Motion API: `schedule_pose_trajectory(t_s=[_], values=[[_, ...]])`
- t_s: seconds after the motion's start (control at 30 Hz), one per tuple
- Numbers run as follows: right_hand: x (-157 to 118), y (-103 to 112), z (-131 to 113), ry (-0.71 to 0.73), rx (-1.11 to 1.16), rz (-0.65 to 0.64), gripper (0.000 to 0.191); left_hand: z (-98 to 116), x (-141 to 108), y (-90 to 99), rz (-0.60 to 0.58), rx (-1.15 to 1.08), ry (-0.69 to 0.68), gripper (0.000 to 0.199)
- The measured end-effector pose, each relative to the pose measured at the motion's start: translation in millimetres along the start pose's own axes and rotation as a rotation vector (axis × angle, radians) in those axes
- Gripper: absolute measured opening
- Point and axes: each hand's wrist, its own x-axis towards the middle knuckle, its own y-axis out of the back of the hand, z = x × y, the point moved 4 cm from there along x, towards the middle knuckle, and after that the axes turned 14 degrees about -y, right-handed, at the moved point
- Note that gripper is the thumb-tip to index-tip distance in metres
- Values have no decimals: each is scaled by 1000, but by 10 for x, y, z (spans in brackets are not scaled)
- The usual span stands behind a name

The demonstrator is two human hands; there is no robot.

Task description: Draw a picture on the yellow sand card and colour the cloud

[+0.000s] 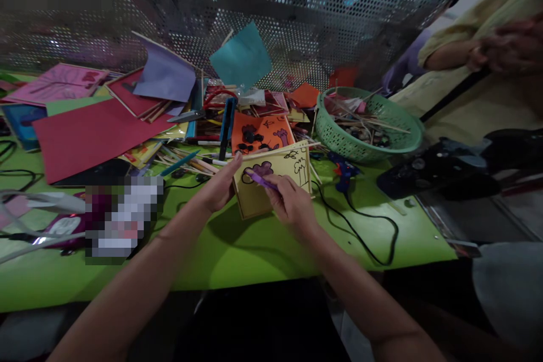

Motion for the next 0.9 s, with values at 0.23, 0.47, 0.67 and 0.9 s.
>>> schedule_pose_trajectory(t_s=[0.23,0.47,0.67,0.9], values=[[3,13,10,-9,20,12,24,-20,2,33,25,-26,3,53],[2,26,10,-23,17,22,24,-5,-2,19,3,-28,-13,52],[4,34,-5,8,17,31,24,-2,0,35,34,-18,2,51],[-1,4,7,20,11,-2,24,2,-1,38,54,-4,-8,54]])
